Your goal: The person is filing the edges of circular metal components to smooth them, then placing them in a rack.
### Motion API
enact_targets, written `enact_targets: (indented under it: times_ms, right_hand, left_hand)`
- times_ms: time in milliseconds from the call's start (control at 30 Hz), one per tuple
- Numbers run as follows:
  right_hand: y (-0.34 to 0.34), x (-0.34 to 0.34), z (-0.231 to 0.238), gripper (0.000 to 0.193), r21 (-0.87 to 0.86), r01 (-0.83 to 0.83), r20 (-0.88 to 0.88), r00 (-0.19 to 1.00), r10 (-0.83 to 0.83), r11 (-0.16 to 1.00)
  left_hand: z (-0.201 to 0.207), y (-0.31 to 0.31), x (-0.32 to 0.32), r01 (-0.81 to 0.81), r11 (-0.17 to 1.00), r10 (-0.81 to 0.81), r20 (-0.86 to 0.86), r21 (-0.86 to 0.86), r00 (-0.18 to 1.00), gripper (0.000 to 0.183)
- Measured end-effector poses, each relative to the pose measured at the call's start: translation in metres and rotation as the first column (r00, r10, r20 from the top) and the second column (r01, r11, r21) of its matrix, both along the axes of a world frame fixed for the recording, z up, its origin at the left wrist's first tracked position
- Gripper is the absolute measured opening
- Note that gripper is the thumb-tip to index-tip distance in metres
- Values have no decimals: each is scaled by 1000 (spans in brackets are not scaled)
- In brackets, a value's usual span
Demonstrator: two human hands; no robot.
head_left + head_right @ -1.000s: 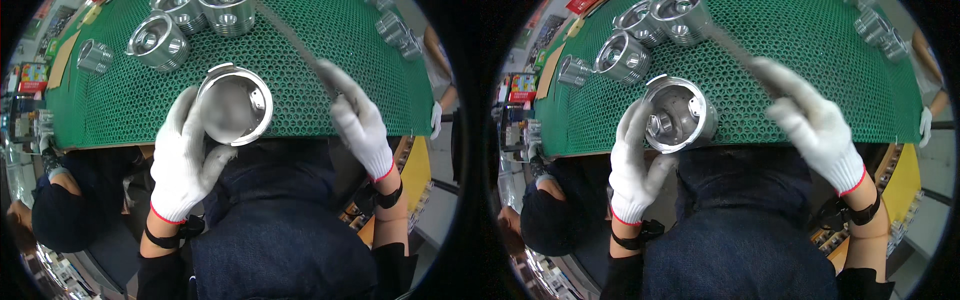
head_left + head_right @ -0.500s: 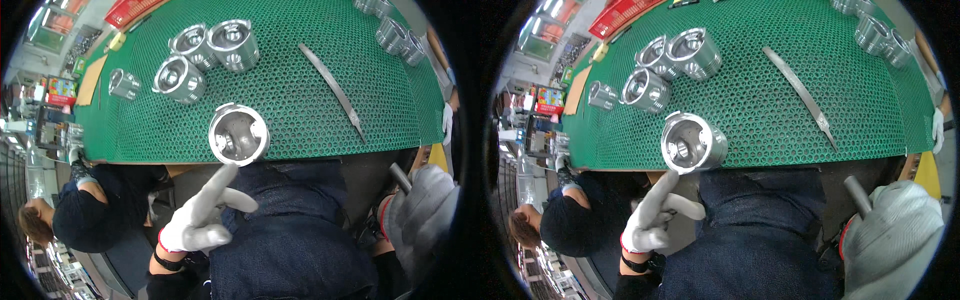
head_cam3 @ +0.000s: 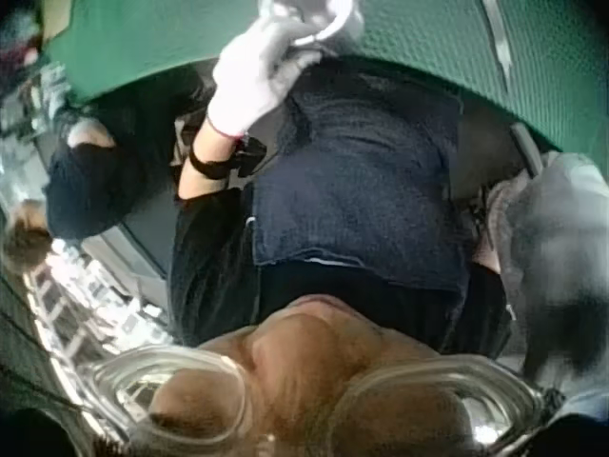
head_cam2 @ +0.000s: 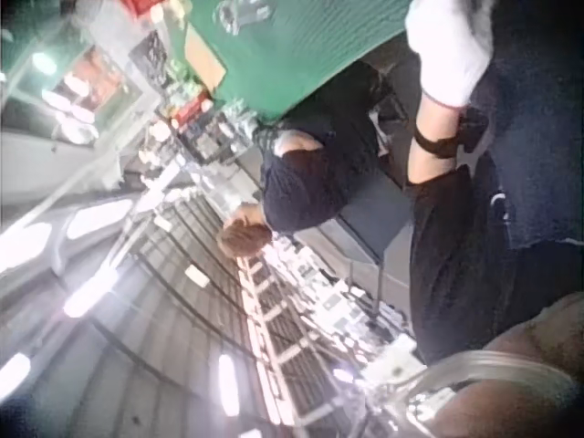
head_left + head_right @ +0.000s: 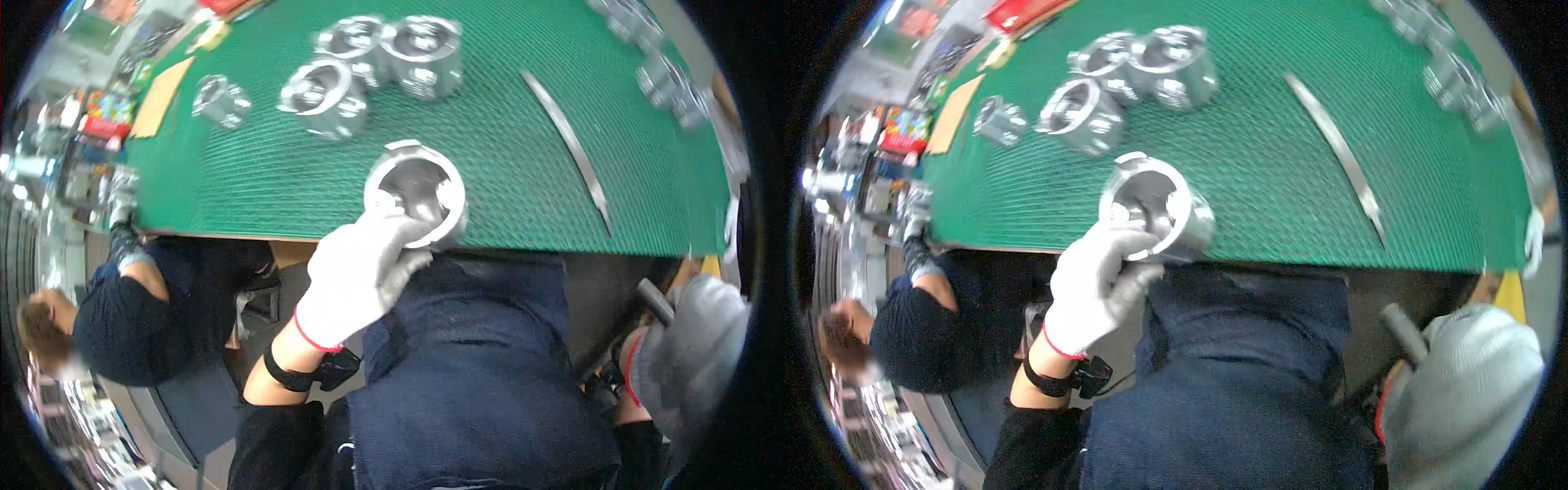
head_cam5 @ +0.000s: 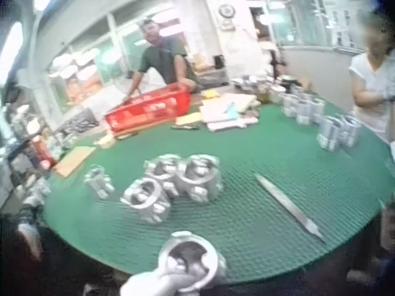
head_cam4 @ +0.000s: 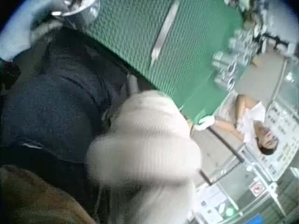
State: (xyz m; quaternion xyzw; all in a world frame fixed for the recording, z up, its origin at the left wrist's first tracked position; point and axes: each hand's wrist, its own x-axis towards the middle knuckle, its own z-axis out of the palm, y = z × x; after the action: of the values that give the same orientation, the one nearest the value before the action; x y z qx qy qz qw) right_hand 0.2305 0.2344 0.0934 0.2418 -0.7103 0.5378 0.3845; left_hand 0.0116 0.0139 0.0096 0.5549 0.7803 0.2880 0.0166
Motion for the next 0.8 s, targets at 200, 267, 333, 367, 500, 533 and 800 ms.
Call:
enact_targets:
  times_ms: [200, 267, 333, 367, 500, 533, 800]
  right_hand:
    - [-8, -63, -66, 45, 713, 347, 333, 598, -729, 610]
    - [-6, -64, -89, 38, 709, 334, 424, 501, -754, 621]
    - [-1, -70, -104, 36, 761, 372, 306, 517, -800, 532]
    - [0, -72, -109, 33, 782, 352, 315, 491, -812, 515]
    - [-3, -79, -122, 40, 793, 383, 244, 512, -824, 473]
    - [-3, -77, -128, 44, 793, 408, 212, 512, -832, 453]
    - [-1, -79, -124, 44, 819, 394, 175, 519, -836, 416]
  left_hand:
    - [1, -70, -71, -461, 887, 451, 172, 22, 876, 31]
    - [6, -88, -114, -567, 819, 568, 15, 87, 823, 26]
    - [-17, -122, -173, -673, 711, 703, -216, 203, 678, 23]
    - [-22, -136, -195, -706, 682, 725, -308, 191, 616, 24]
    - [-35, -132, -220, -694, 608, 794, -286, 387, 536, 53]
    - [-2, -90, -187, -647, 725, 684, -145, 235, 715, 58]
    - [8, 15, -131, -256, 967, 203, -592, -5, 779, 27]
